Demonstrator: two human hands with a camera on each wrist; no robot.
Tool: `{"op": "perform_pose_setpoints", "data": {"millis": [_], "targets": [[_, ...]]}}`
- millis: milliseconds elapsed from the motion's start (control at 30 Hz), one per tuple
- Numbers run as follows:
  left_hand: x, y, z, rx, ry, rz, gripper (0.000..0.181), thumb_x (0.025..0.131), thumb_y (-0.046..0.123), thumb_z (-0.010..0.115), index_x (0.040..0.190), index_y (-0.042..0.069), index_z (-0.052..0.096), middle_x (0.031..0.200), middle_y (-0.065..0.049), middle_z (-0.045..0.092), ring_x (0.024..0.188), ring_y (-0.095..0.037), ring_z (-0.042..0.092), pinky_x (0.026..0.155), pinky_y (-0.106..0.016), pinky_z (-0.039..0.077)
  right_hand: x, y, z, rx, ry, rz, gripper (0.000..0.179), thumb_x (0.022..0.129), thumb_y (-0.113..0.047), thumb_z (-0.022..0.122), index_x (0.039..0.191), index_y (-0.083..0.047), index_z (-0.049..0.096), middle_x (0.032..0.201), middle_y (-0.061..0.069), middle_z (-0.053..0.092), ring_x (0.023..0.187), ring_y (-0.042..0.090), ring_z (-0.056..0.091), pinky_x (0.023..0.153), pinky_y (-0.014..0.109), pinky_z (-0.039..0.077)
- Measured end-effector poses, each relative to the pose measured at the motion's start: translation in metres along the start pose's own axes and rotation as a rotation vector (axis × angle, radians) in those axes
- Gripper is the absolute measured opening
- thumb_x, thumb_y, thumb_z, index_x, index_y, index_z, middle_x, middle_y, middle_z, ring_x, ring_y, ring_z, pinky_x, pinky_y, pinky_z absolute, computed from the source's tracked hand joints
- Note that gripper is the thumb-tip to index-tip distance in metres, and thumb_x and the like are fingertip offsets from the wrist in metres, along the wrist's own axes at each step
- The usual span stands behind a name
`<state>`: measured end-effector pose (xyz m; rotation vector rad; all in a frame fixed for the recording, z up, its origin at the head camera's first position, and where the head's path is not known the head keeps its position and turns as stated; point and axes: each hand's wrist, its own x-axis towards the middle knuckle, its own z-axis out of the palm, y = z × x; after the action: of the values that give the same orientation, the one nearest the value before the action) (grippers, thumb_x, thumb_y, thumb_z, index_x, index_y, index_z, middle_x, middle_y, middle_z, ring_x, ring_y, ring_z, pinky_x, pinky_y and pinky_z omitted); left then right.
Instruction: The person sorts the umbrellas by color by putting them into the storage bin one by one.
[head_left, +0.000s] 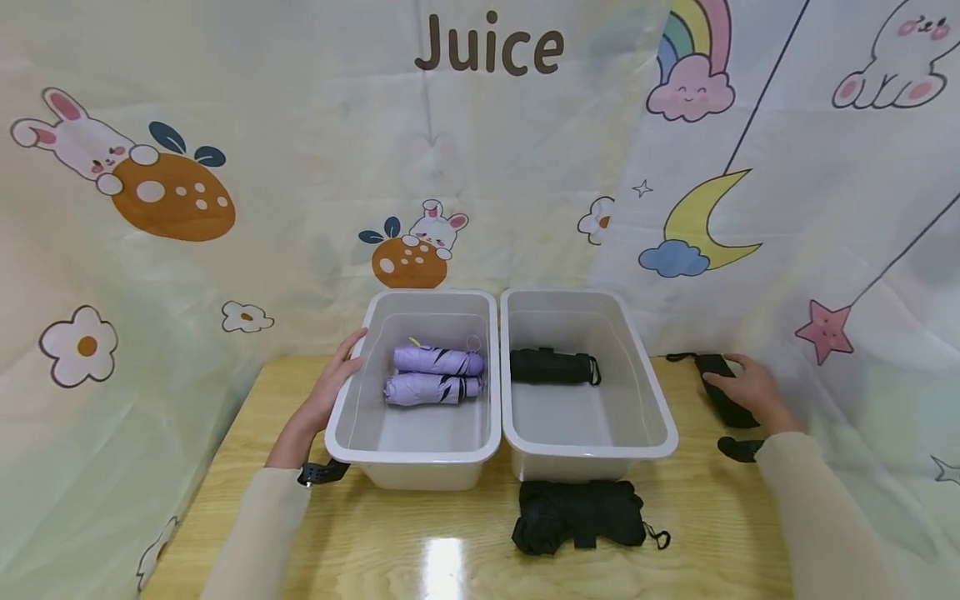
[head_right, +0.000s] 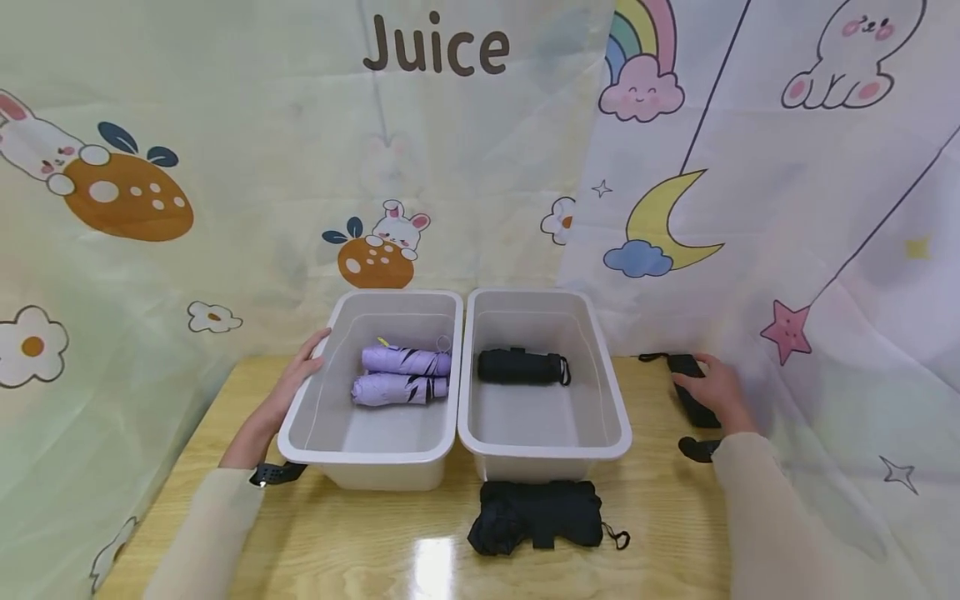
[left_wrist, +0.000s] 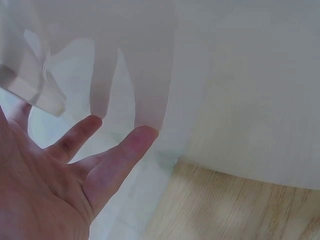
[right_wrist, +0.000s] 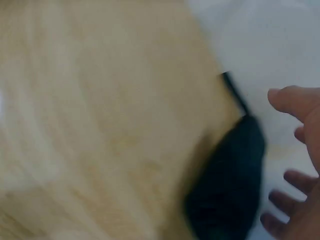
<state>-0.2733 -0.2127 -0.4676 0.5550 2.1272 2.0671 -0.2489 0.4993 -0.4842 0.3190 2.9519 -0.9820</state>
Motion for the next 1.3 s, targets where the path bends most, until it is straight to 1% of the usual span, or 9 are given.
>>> {"op": "perform_pose_setpoints", "data": {"millis": [133, 300, 467, 567, 767, 933, 1067, 1167, 1300], "targets": [[0.002, 0.001, 0.000, -0.013, 0.001, -0.017, 0.055, 0.107, 0.027, 0.033, 0.157, 0.018, 0.011, 0.155, -0.025, 0.018, 0.127, -0.055, 0.032, 0.091, -0.066, 0.040, 0.002, 0.014, 0.019, -0.081, 0.039, 0.042, 0.097, 0.090, -0.050, 0.062, 0.147, 0.013, 0.016, 0.139, 0.046, 0.023, 0.124, 0.061, 0.025, 0.096, 0.068, 0.029], [0.001, -0.001, -0.002, -0.032, 0.002, -0.049, 0.056, 0.107, 0.027, 0.035, 0.157, 0.021, 0.012, 0.156, -0.021, 0.018, 0.129, -0.053, 0.031, 0.092, -0.067, 0.038, 0.001, 0.023, 0.039, -0.155, 0.108, 0.102, 0.097, 0.088, -0.052, 0.061, 0.147, 0.012, 0.019, 0.133, 0.047, 0.028, 0.118, 0.060, 0.029, 0.094, 0.067, 0.030], [0.006, 0.002, 0.002, -0.040, -0.006, -0.047, 0.057, 0.106, 0.028, 0.036, 0.157, 0.021, 0.012, 0.156, -0.021, 0.018, 0.130, -0.053, 0.031, 0.093, -0.066, 0.038, -0.003, 0.027, 0.039, -0.277, 0.166, 0.135, 0.092, 0.090, -0.055, 0.056, 0.146, 0.010, 0.023, 0.124, 0.048, 0.034, 0.108, 0.061, 0.037, 0.089, 0.066, 0.034], [0.005, 0.004, 0.004, -0.029, -0.001, -0.047, 0.057, 0.106, 0.030, 0.037, 0.157, 0.021, 0.013, 0.156, -0.021, 0.018, 0.130, -0.053, 0.032, 0.093, -0.066, 0.038, -0.005, 0.029, 0.040, -0.291, 0.189, 0.126, 0.086, 0.092, -0.052, 0.055, 0.145, 0.010, 0.026, 0.122, 0.047, 0.035, 0.106, 0.060, 0.039, 0.088, 0.066, 0.035], [0.000, 0.001, 0.001, -0.012, 0.004, -0.044, 0.056, 0.107, 0.027, 0.034, 0.157, 0.018, 0.011, 0.156, -0.022, 0.016, 0.130, -0.052, 0.031, 0.093, -0.067, 0.038, -0.007, 0.032, 0.045, -0.219, 0.167, 0.141, 0.088, 0.090, -0.053, 0.057, 0.145, 0.010, 0.028, 0.129, 0.044, 0.036, 0.111, 0.058, 0.039, 0.090, 0.065, 0.035], [0.000, 0.000, -0.001, 0.001, 0.008, -0.027, 0.056, 0.107, 0.027, 0.033, 0.157, 0.017, 0.010, 0.156, -0.023, 0.017, 0.129, -0.051, 0.033, 0.093, -0.060, 0.042, -0.006, 0.033, 0.043, -0.173, 0.166, 0.132, 0.089, 0.089, -0.053, 0.058, 0.146, 0.009, 0.028, 0.134, 0.041, 0.037, 0.115, 0.057, 0.039, 0.093, 0.065, 0.034], [0.000, 0.000, -0.001, -0.004, 0.012, -0.035, 0.056, 0.107, 0.027, 0.033, 0.157, 0.017, 0.010, 0.155, -0.025, 0.017, 0.128, -0.054, 0.033, 0.093, -0.062, 0.041, -0.006, 0.033, 0.039, -0.154, 0.116, 0.144, 0.094, 0.085, -0.055, 0.063, 0.146, 0.009, 0.029, 0.138, 0.039, 0.035, 0.119, 0.056, 0.037, 0.095, 0.065, 0.033], [-0.001, 0.001, 0.000, -0.014, 0.013, -0.047, 0.056, 0.107, 0.028, 0.033, 0.157, 0.018, 0.010, 0.155, -0.026, 0.016, 0.128, -0.055, 0.031, 0.094, -0.066, 0.037, -0.007, 0.033, 0.034, -0.152, 0.072, 0.116, 0.098, 0.083, -0.058, 0.066, 0.146, 0.008, 0.030, 0.139, 0.039, 0.034, 0.118, 0.057, 0.036, 0.093, 0.066, 0.034], [-0.002, 0.003, 0.000, -0.016, 0.008, -0.051, 0.056, 0.107, 0.029, 0.033, 0.157, 0.019, 0.010, 0.155, -0.026, 0.017, 0.127, -0.055, 0.032, 0.093, -0.066, 0.038, -0.011, 0.022, 0.022, -0.162, 0.022, 0.061, 0.095, 0.084, -0.058, 0.065, 0.146, 0.007, 0.032, 0.136, 0.041, 0.035, 0.116, 0.058, 0.038, 0.091, 0.067, 0.036]]}}
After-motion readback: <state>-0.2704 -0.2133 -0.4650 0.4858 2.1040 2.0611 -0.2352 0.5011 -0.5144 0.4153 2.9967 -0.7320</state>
